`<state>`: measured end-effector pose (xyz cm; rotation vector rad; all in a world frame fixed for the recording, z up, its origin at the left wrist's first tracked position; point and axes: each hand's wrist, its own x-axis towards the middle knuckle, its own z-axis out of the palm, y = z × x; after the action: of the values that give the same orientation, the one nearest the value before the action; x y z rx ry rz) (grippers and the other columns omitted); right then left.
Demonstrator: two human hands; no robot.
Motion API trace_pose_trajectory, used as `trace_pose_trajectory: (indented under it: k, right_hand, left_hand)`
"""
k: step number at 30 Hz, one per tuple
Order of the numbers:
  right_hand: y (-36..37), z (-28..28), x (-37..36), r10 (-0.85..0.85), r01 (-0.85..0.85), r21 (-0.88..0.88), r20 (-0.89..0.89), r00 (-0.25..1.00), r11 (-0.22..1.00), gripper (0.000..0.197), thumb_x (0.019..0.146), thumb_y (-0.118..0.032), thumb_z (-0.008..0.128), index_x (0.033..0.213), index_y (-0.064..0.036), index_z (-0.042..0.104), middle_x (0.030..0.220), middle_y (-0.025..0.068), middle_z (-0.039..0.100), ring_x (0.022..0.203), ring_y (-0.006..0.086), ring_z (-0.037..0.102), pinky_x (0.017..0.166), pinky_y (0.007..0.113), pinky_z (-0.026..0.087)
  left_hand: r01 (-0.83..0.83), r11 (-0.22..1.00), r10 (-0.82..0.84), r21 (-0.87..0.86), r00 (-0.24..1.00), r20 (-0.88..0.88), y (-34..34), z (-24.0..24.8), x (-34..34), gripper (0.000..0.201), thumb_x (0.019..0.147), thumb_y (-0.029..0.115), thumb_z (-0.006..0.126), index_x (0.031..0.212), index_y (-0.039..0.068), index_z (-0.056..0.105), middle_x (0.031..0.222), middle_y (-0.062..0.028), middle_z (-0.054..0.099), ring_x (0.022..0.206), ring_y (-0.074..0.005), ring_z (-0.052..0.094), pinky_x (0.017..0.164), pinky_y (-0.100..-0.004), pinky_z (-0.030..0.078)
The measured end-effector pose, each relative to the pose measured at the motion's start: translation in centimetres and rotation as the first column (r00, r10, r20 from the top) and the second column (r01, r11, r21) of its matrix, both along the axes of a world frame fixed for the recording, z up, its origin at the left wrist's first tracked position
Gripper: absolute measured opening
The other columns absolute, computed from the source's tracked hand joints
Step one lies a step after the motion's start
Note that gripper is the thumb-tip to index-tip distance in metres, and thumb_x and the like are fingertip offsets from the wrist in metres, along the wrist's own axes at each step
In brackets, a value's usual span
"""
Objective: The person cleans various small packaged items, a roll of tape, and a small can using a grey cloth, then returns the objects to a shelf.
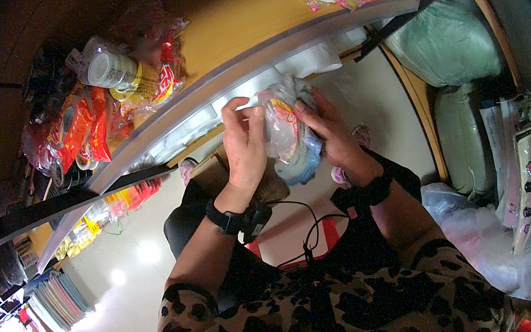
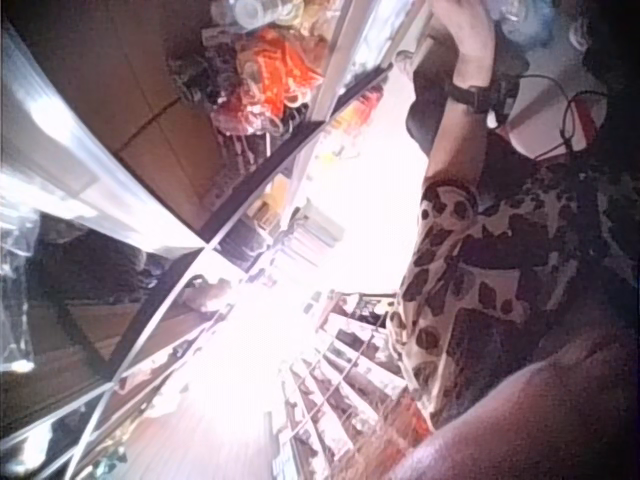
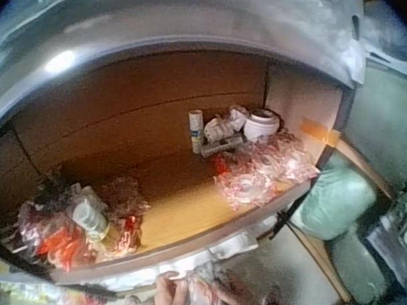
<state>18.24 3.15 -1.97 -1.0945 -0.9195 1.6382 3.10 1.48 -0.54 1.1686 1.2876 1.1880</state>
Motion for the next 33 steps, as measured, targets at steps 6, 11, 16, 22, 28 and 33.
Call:
trace_pose_trajectory:
  k: [6, 11, 16, 22, 28, 33]
  right_hand:
    - [-0.4, 1.1, -0.7, -0.032, -0.242, 0.341, 0.634, 0.773, 0.908, 0.035, 0.085, -0.017, 0.049, 0.114, 0.0026, 0.044, 0.094, 0.0205, 0.054, 0.089, 0.0316, 0.052, 0.084, 0.038, 0.039]
    - [1.2, 0.7, 0.1, -0.297, -0.042, 0.525, 0.544, 0.785, 0.850, 0.038, 0.086, -0.019, 0.048, 0.117, 0.0001, 0.039, 0.102, 0.0190, 0.050, 0.092, 0.0302, 0.051, 0.082, 0.037, 0.040]
    - [0.4, -0.5, -0.2, -0.163, -0.059, 0.382, 0.523, 0.837, 0.922, 0.044, 0.086, -0.025, 0.050, 0.121, -0.0021, 0.036, 0.109, 0.0163, 0.048, 0.099, 0.0259, 0.050, 0.085, 0.033, 0.039]
    - [1.3, -0.4, 0.1, -0.247, -0.086, 0.463, 0.611, 0.752, 0.882, 0.040, 0.086, -0.017, 0.049, 0.122, -0.0034, 0.037, 0.115, 0.0158, 0.046, 0.105, 0.0255, 0.045, 0.091, 0.033, 0.034]
    - [2.4, -0.1, 2.2, -0.145, -0.081, 0.449, 0.446, 0.883, 0.890, 0.034, 0.087, -0.010, 0.045, 0.121, -0.0052, 0.042, 0.110, 0.0028, 0.047, 0.101, 0.0131, 0.044, 0.089, 0.024, 0.032]
    - [2.0, 2.7, 2.8, 0.177, -0.232, 0.126, 0.343, 0.922, 0.965, 0.031, 0.087, -0.026, 0.046, 0.107, -0.0039, 0.054, 0.100, 0.0053, 0.055, 0.096, 0.0143, 0.049, 0.085, 0.026, 0.036]
  left_hand:
    - [0.123, 0.992, -0.121, -0.018, 0.989, 0.087, -0.9, 1.2, 0.8, 0.043, 0.089, 0.031, 0.045, 0.119, 0.001, 0.035, 0.108, -0.0083, 0.047, 0.097, -0.0145, 0.045, 0.084, -0.0267, 0.038]
    - [0.258, 0.946, -0.112, -0.196, 0.829, 0.549, -0.3, 1.6, -0.1, 0.038, 0.091, 0.025, 0.042, 0.121, 0.002, 0.037, 0.103, -0.0039, 0.052, 0.091, -0.0076, 0.047, 0.081, -0.0228, 0.038]
    - [0.316, 0.932, -0.226, -0.178, 0.890, 0.396, -0.6, 0.5, -0.1, 0.041, 0.093, 0.028, 0.036, 0.125, 0.003, 0.037, 0.109, -0.0063, 0.052, 0.096, -0.0131, 0.049, 0.087, -0.0258, 0.037]
    - [0.429, 0.880, -0.359, -0.204, 0.882, 0.306, -0.8, 2.0, -1.2, 0.046, 0.087, 0.024, 0.046, 0.126, 0.003, 0.036, 0.112, -0.0092, 0.051, 0.101, -0.0161, 0.049, 0.089, -0.0290, 0.037]
    - [0.338, 0.919, -0.067, -0.204, 0.643, 0.763, 0.3, 2.8, -2.7, 0.053, 0.078, 0.010, 0.050, 0.128, 0.005, 0.033, 0.114, -0.0104, 0.049, 0.103, -0.0197, 0.049, 0.088, -0.0319, 0.040]
    - [0.373, 0.906, -0.111, -0.202, 0.669, 0.735, 0.5, 2.6, -2.6, 0.051, 0.078, 0.005, 0.049, 0.126, 0.003, 0.033, 0.115, -0.0094, 0.048, 0.105, -0.0195, 0.049, 0.090, -0.0317, 0.039]
